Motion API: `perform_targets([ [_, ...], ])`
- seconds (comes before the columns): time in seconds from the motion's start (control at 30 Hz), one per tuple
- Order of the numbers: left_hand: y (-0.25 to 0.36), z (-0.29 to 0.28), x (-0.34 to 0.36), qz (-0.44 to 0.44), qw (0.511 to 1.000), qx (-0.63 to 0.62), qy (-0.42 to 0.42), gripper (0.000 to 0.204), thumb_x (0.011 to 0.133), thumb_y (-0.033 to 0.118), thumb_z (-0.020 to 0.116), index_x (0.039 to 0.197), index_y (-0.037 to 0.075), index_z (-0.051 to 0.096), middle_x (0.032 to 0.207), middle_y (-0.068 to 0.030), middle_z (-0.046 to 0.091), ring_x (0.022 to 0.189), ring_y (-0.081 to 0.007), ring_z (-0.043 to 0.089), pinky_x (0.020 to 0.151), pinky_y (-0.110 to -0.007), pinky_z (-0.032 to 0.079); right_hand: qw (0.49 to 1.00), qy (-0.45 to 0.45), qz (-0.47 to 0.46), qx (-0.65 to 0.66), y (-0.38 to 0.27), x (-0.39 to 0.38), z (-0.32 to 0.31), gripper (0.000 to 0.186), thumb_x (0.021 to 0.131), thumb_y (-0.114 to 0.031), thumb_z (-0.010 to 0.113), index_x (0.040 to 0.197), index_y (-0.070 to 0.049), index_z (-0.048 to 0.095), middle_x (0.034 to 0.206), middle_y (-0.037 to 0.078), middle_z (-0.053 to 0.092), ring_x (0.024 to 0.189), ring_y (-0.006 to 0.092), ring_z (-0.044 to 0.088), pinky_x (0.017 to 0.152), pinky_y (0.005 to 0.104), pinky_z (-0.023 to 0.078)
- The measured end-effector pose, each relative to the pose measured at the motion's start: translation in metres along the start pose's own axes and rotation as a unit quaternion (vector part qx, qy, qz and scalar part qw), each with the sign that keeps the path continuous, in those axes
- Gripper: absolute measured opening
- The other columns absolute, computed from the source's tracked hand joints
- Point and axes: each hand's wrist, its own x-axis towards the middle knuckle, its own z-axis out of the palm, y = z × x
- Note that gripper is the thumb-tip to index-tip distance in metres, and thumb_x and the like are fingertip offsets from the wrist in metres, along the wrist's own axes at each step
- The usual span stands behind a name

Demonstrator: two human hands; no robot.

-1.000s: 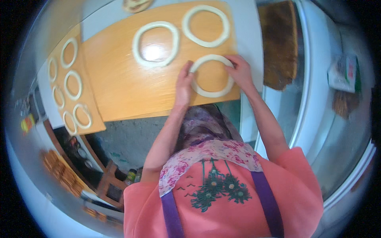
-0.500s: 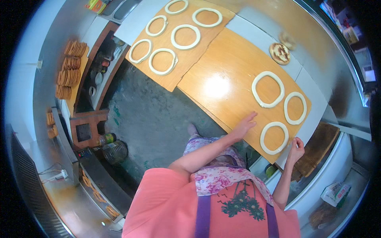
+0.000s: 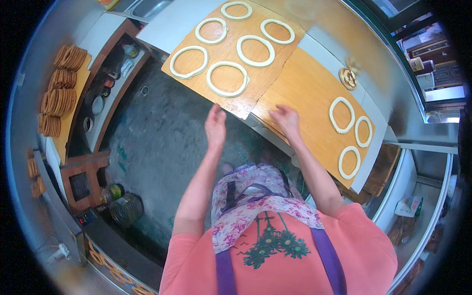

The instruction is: The person prepares doughnut dough rings on a metal tray, fries them in a large vat of oil using long chopsticks to flip and remove them, and then arranges fresh dough rings on wooden boards for the next batch.

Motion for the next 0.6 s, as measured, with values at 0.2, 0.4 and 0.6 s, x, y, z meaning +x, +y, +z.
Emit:
perform_targets([
  [0.2, -0.003, -0.036, 0.112, -0.045, 0.996, 0.07, 0.018, 0.048, 0.083, 0.013, 0.054, 0.126, -0.006, 0.043, 0.122, -0.0213, 0.052, 0.114, -0.0253, 0.051, 0.095, -0.032, 0.038, 0.98, 0.052, -0.03, -0.188, -0.055, 0.077, 0.093, 0.045, 0.058, -0.032, 0.078, 0.079, 0.004, 0.062, 0.07, 0.017, 0.063, 0.07, 0.0304, 0.062, 0.067, 0.0377, 0.05],
  [0.4, -0.019, -0.02, 0.167, -0.134, 0.989, 0.056, -0.012, 0.053, 0.078, 0.012, 0.059, 0.125, -0.007, 0.044, 0.121, -0.022, 0.052, 0.112, -0.0258, 0.052, 0.095, -0.03, 0.038, 0.968, 0.064, 0.101, -0.219, -0.074, 0.106, 0.136, 0.042, 0.059, -0.024, 0.076, 0.085, 0.002, 0.059, 0.09, 0.021, 0.062, 0.089, 0.0297, 0.061, 0.075, 0.0371, 0.048],
  [0.6, -0.033, 0.006, 0.183, -0.238, 0.971, 0.021, -0.025, 0.049, 0.069, 0.012, 0.07, 0.111, -0.006, 0.054, 0.1, -0.0193, 0.06, 0.093, -0.0259, 0.059, 0.083, -0.033, 0.045, 0.969, 0.086, 0.062, -0.222, -0.082, 0.104, 0.161, 0.034, 0.061, -0.006, 0.066, 0.092, 0.002, 0.056, 0.09, 0.022, 0.061, 0.087, 0.0337, 0.061, 0.076, 0.0393, 0.048],
])
